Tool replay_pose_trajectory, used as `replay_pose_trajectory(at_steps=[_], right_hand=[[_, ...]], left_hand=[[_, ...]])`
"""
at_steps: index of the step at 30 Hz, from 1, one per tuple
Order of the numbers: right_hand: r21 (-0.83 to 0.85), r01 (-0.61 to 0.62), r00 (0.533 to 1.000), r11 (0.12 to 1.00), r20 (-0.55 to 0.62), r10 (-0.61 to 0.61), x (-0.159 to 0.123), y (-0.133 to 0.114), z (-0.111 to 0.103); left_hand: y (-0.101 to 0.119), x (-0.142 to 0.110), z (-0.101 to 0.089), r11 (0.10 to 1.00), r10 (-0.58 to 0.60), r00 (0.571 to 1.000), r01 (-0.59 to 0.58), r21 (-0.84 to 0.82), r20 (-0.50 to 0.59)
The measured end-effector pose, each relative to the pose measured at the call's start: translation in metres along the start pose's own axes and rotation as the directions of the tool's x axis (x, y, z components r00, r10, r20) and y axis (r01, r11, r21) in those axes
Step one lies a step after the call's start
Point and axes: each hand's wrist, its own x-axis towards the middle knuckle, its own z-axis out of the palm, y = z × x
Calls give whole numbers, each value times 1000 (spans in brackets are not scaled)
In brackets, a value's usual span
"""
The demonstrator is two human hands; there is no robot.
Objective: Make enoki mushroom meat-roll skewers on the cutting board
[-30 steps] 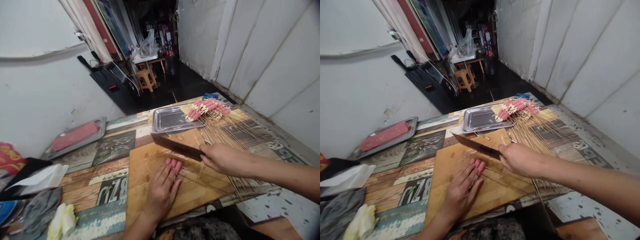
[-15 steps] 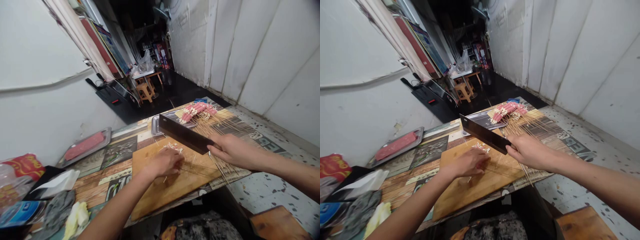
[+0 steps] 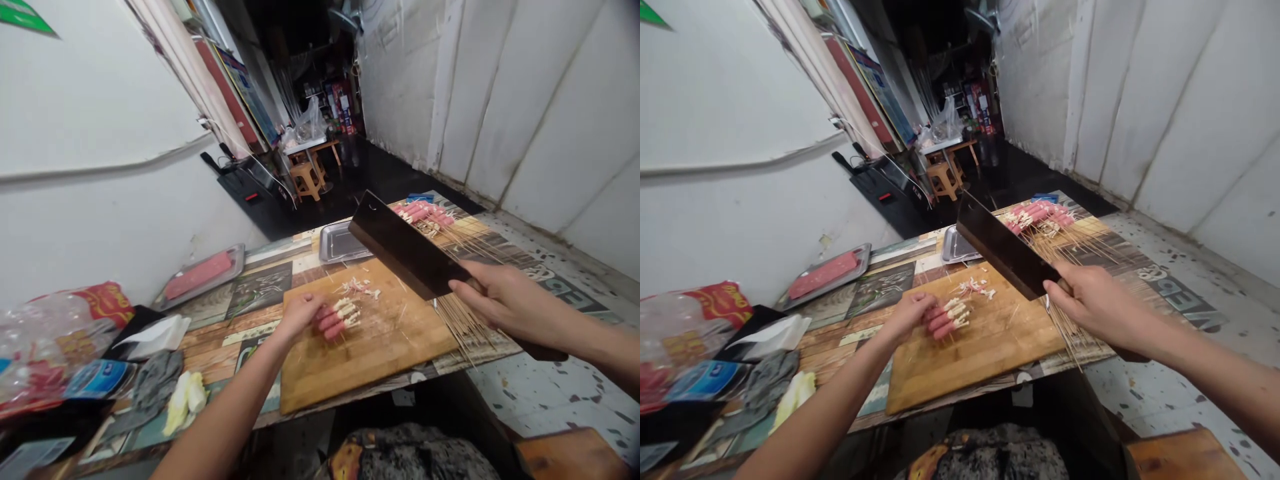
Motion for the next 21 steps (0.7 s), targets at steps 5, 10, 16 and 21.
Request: replay_pose_trajectory(at_steps=[5,10,16,21], right_hand=[[-42,59,990,997,131,-53,5,-13,29],[-18,99,951,995,296,-89,-5,-36,55],[-30,130,927,991,359,-111,-14,-49,70],[-58,132,925,989,365,-102,-13,-52,71]], left_hand=[[-31,-25,-12,980,-43,997,53,190,-60],[-53,-58,-25,550,605,795,-376,745,-45],[-74,-57,5,333,857,499,-732,595,133],[-79,-56,14,389,866,497,-740,548,57]])
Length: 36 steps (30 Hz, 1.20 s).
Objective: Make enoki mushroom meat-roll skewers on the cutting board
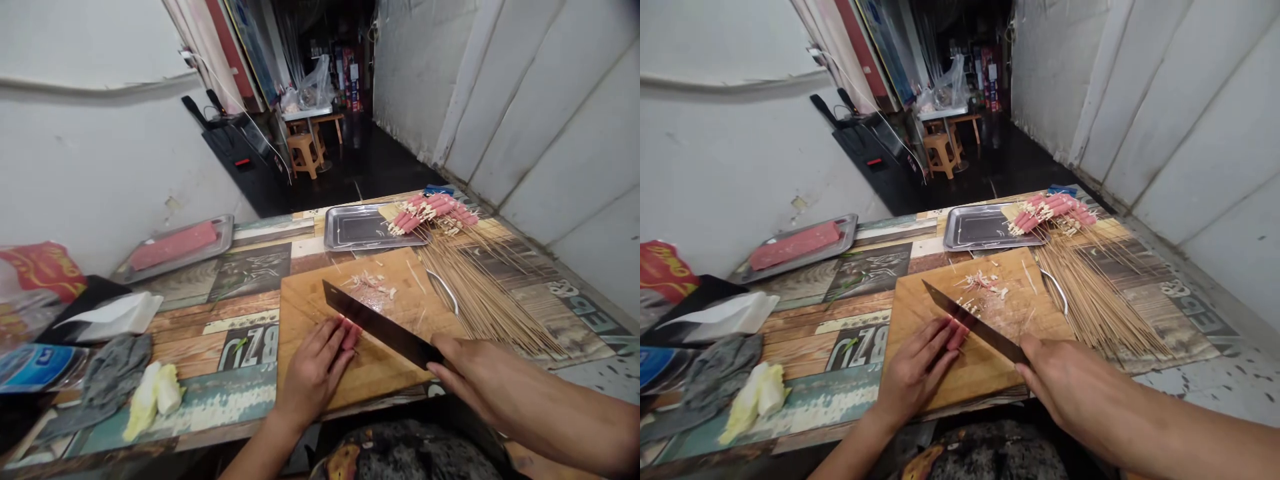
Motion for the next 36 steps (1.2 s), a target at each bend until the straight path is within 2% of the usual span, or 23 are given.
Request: replay_pose_trajectory(at_steps=[7,12,25,30,36], right_hand=[[19,27,1000,999,8,-27,3,2,-7],[-29,42,999,999,7,-42,3,6,-12],[49,-11,990,999,140,4,5,2,-19],[-18,-4,975,1000,224,8,24,-8,-23],[-62,30,980,998,199,-18,53,-16,-26]], left_hand=[[0,0,-1,1000,-3,1000,3,-20,-29],[0,-2,1,1000,-6,1000,6,-7,-30],[0,-2,2,1000,0,1000,0,6,-25],[-1,-3,3,1000,-3,1000,2,-24,-17],[1,-1,3,999,-9,999,7,-39,-49]])
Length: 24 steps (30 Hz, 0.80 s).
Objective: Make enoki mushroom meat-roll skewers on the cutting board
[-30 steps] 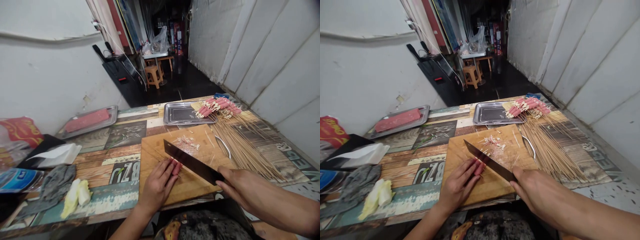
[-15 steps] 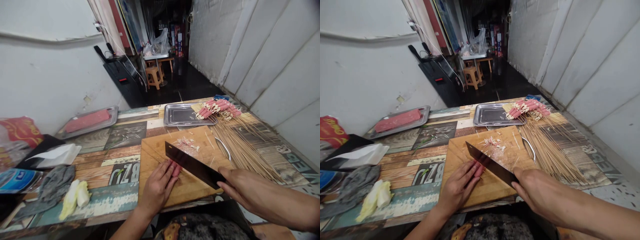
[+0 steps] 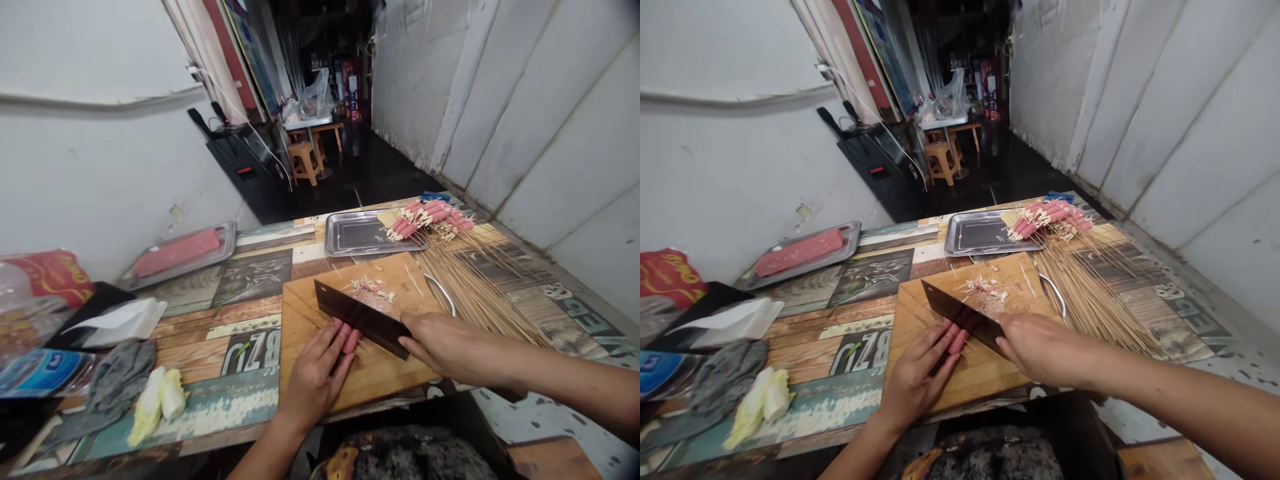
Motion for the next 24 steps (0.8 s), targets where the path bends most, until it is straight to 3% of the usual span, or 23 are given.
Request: replay_pose_trajectory(at_steps=[7,13,17,20,22,24], right_hand=[[48,-112,973,993,-197,120,-9,17,-1],[306,-65,895,950,-402,190,-39,40,16],[548,-92,909,832,-296,295,-53,54,40],[643,-110,912,758,-238,334,-59,63,58],[683,-110,909,723,-225,351,-61,67,67],[719,-111,907,686,-208,365,-60,69,72]], left_hand=[[4,-4,-2,998,-25,999,26,60,-27],[21,9,8,947,-242,970,233,219,14],[16,22,-6,912,-371,925,346,222,82],[-9,27,-27,960,-248,928,198,196,279],[-32,29,-37,972,-166,891,77,221,422],[-52,34,-41,957,-175,852,30,287,494]])
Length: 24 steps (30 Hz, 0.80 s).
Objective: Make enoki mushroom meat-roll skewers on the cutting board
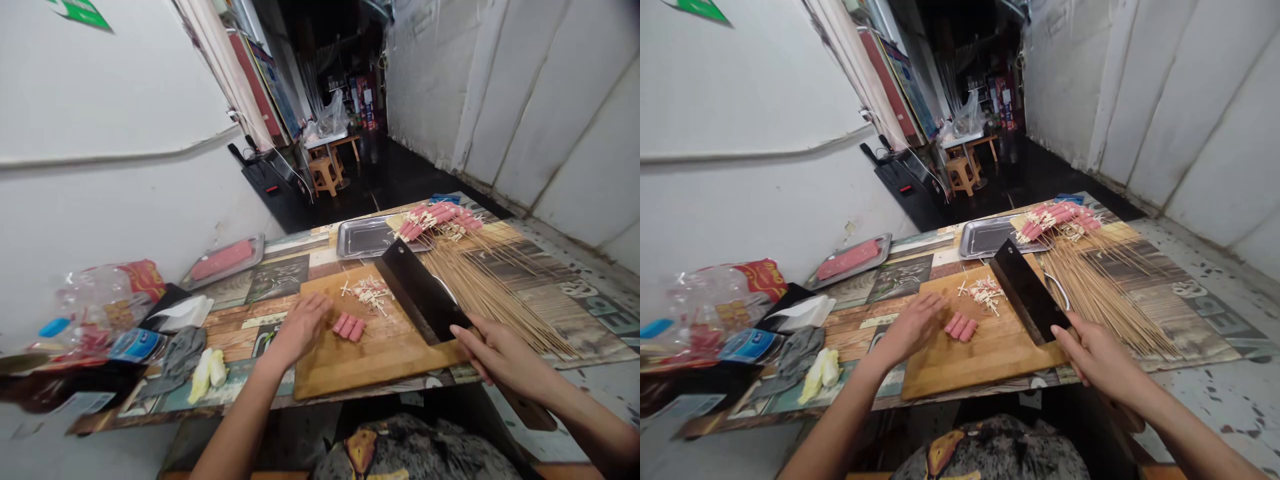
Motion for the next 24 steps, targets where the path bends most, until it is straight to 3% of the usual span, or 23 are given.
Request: replay_pose_trajectory(at_steps=[6,8,11,13,15,16,18,21,24], right_hand=[[137,-13,1000,991,-17,16,4,6,6],[182,-24,999,983,-20,28,5,10,9],[241,-40,999,970,-21,47,6,19,12],[274,-54,998,960,-24,63,7,26,16],[309,-63,997,949,-21,73,9,32,19],[324,-67,997,944,-12,75,9,35,21],[355,-67,997,932,0,71,11,41,25],[394,-73,997,916,5,77,14,46,27],[391,-103,995,915,39,95,16,47,25]], left_hand=[[-14,24,-2,997,36,991,-45,61,131],[-15,23,-5,999,-34,990,32,22,134],[-28,17,-6,945,-275,960,279,-169,50],[-44,17,-4,825,-516,856,487,-287,-33],[-64,23,-2,673,-722,684,660,-334,-103],[-74,29,0,600,-793,595,726,-335,-132],[-94,42,3,498,-867,471,805,-323,-163],[-119,63,8,389,-921,366,876,-285,-132],[-132,77,15,323,-946,319,918,-228,-56]])
